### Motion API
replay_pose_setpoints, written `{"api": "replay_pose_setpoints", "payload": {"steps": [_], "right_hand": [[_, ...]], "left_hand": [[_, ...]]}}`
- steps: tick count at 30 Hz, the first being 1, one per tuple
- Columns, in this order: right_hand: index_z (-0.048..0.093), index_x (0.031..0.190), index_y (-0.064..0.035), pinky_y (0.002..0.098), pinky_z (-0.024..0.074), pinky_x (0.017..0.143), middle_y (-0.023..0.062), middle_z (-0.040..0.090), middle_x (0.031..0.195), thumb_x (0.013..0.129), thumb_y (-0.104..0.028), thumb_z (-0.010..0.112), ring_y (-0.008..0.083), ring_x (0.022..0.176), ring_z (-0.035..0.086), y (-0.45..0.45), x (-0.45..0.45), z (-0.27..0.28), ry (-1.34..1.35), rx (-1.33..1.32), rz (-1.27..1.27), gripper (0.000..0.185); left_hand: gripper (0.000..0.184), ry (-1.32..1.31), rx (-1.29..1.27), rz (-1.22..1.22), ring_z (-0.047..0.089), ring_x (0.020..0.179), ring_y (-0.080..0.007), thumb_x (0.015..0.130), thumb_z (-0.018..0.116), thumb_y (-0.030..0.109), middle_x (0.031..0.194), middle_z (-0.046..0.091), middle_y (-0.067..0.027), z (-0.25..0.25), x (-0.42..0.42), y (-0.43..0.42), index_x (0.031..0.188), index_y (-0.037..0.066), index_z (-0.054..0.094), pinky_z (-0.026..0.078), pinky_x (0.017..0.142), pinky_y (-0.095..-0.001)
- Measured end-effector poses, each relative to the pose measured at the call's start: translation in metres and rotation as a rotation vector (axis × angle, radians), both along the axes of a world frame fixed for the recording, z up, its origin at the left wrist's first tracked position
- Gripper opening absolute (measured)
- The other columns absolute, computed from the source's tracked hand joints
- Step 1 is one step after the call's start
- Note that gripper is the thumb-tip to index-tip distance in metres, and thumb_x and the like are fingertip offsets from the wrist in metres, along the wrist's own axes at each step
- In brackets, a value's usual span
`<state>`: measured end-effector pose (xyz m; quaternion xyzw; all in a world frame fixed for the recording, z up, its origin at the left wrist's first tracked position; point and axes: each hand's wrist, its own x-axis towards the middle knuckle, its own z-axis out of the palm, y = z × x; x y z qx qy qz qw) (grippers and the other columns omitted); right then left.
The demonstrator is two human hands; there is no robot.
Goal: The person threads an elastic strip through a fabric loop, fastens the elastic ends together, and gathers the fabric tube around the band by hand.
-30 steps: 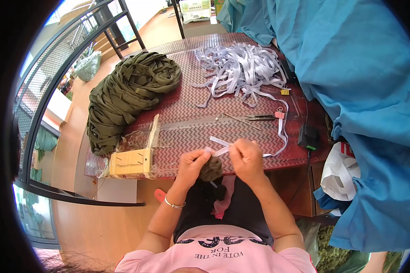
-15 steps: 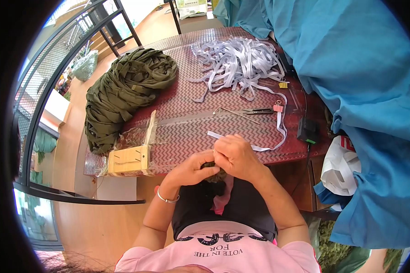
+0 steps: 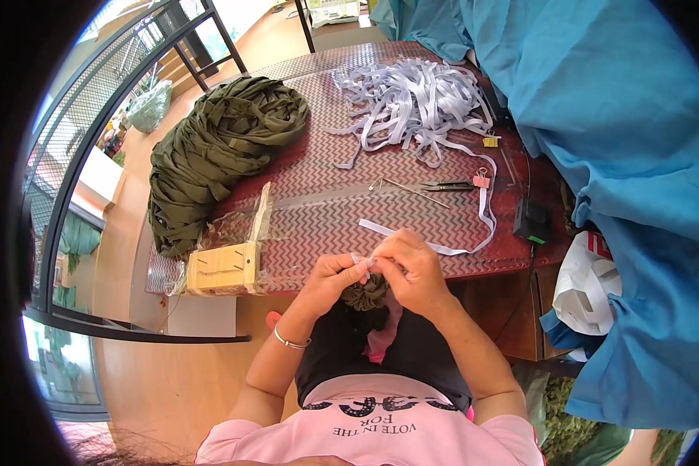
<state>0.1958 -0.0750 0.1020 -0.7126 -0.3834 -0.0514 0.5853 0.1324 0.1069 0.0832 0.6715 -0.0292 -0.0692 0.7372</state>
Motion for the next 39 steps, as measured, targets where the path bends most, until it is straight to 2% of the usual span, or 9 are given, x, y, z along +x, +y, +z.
{"api": "replay_pose_setpoints", "payload": {"steps": [6, 12, 17, 21, 24, 27, 31, 36, 39], "right_hand": [[0.061, 0.085, -0.0035, 0.0306, 0.0455, 0.069, 0.0085, 0.055, 0.091, 0.079, -0.001, 0.064, 0.0198, 0.077, 0.055, 0.001, -0.023, 0.012, -0.004, 0.06, 0.07, 0.006], [0.061, 0.09, -0.0041, 0.0315, 0.0459, 0.072, 0.0098, 0.054, 0.093, 0.077, -0.005, 0.067, 0.0232, 0.079, 0.056, 0.001, -0.021, 0.004, -0.09, -0.013, 0.034, 0.015], [0.058, 0.095, -0.0035, 0.0358, 0.0442, 0.07, 0.0109, 0.054, 0.084, 0.072, -0.008, 0.07, 0.0275, 0.078, 0.056, -0.007, -0.027, 0.006, 0.187, -0.255, 0.117, 0.027], [0.054, 0.09, -0.0012, 0.0378, 0.0427, 0.067, 0.0129, 0.052, 0.08, 0.071, -0.004, 0.068, 0.0319, 0.077, 0.054, -0.005, -0.035, 0.005, 0.023, -0.164, 0.055, 0.023], [0.052, 0.09, -0.0011, 0.0396, 0.0422, 0.066, 0.0136, 0.05, 0.08, 0.07, -0.003, 0.067, 0.0331, 0.076, 0.053, 0.0, -0.048, 0.005, -0.058, -0.186, 0.025, 0.025], [0.05, 0.09, -0.0014, 0.0415, 0.0415, 0.065, 0.014, 0.049, 0.08, 0.07, -0.003, 0.067, 0.034, 0.075, 0.051, 0.004, -0.053, -0.003, -0.18, -0.184, 0.015, 0.027], [0.052, 0.089, -0.0008, 0.0386, 0.0426, 0.064, 0.0145, 0.049, 0.079, 0.073, -0.005, 0.066, 0.0324, 0.074, 0.052, 0.006, -0.068, -0.008, -0.176, -0.175, -0.032, 0.022], [0.059, 0.083, 0.0001, 0.0261, 0.0414, 0.058, 0.0047, 0.054, 0.071, 0.084, -0.015, 0.064, 0.0123, 0.064, 0.052, -0.018, -0.08, -0.034, 0.576, -0.098, 0.165, 0.016], [0.061, 0.083, 0.0001, 0.0215, 0.0401, 0.057, -0.0028, 0.055, 0.07, 0.087, -0.019, 0.064, 0.0035, 0.064, 0.048, -0.026, -0.086, -0.064, 0.811, -0.175, 0.314, 0.02]], "left_hand": [[0.015, 0.135, -0.334, 0.017, 0.061, 0.084, -0.0116, 0.085, 0.065, 0.009, 0.093, 0.066, -0.0053, 0.008, -0.004, 0.004, 0.096, -0.001, 0.068, 0.048, 0.077, -0.0238], [0.015, 0.135, -0.575, -0.016, 0.06, 0.084, -0.0109, 0.082, 0.066, 0.002, 0.091, 0.064, -0.0034, -0.006, -0.004, 0.007, 0.098, 0.004, 0.064, 0.048, 0.076, -0.0238], [0.02, -0.061, -0.377, 0.0, 0.058, 0.086, -0.0121, 0.08, 0.065, -0.004, 0.09, 0.06, -0.0038, 0.013, -0.01, 0.006, 0.093, 0.006, 0.053, 0.047, 0.077, -0.026], [0.021, -0.253, -0.103, 0.138, 0.055, 0.088, -0.0129, 0.08, 0.061, -0.008, 0.091, 0.057, -0.0041, 0.013, -0.015, -0.001, 0.091, 0.005, 0.05, 0.044, 0.079, -0.0264], [0.014, -0.47, 0.154, 0.34, 0.055, 0.074, -0.0082, 0.08, 0.061, -0.006, 0.083, 0.06, -0.0037, 0.003, -0.013, -0.008, 0.089, 0.002, 0.054, 0.045, 0.068, -0.0223], [0.012, -0.457, 0.301, 0.539, 0.056, 0.066, -0.0105, 0.078, 0.062, -0.008, 0.077, 0.059, -0.006, 0.002, -0.017, -0.019, 0.086, 0.0, 0.057, 0.045, 0.061, -0.0238], [0.013, -0.442, 0.402, 0.558, 0.056, 0.061, -0.0149, 0.076, 0.063, -0.008, 0.074, 0.059, -0.0079, -0.009, -0.023, -0.021, 0.085, 0.0, 0.061, 0.045, 0.057, -0.0263], [0.015, -0.474, 0.445, 0.274, 0.058, 0.066, -0.0185, 0.074, 0.065, -0.007, 0.076, 0.059, -0.0091, -0.022, -0.063, -0.021, 0.087, 0.0, 0.062, 0.046, 0.06, -0.0273], [0.013, -0.304, 0.391, 0.144, 0.054, 0.069, -0.009, 0.076, 0.063, -0.01, 0.08, 0.059, -0.0044, -0.047, -0.088, -0.024, 0.085, 0.0, 0.062, 0.043, 0.059, -0.0224]]}}
